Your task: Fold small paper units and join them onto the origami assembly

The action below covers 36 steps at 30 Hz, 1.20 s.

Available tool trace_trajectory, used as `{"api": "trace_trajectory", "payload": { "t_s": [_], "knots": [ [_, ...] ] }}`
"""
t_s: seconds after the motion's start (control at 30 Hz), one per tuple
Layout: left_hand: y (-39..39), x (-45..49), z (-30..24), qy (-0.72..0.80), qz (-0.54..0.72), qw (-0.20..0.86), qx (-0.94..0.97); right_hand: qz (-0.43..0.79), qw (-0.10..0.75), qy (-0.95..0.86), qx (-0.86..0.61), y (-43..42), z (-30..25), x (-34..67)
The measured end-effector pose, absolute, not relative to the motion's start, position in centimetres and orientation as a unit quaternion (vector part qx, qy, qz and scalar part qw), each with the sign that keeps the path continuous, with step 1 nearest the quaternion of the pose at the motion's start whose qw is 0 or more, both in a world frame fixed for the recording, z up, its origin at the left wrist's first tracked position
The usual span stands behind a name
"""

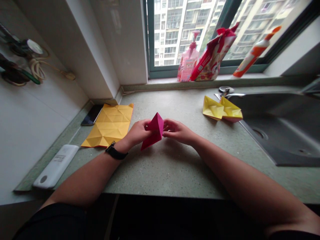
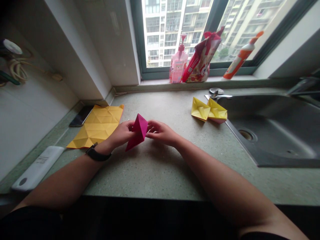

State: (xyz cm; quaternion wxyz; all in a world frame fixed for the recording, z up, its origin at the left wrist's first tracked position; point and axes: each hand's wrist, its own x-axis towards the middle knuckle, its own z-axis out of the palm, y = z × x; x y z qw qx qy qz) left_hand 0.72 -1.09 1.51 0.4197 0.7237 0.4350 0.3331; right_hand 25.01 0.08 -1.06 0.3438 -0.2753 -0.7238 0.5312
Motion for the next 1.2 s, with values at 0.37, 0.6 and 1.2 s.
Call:
{"api": "trace_trajectory", "payload": {
  "t_s": [0.37, 0.6, 1.2],
  "knots": [
    [-1.2, 1.1, 1.3, 0.363, 0.305, 0.579, 0.664, 0.532, 0.356, -0.709, -0.295, 0.1, -0.9, 24.9],
    [-1.5, 1.2, 1.7, 0.385, 0.337, 0.561, 0.651, 0.558, 0.398, -0.655, -0.317, 0.3, -1.1, 24.9],
    [-1.2, 1.5, -0.2, 0.485, 0.333, 0.34, 0.733, 0.149, 0.373, -0.816, -0.416, 0.3, -2.0, 25.8]
  ]
}}
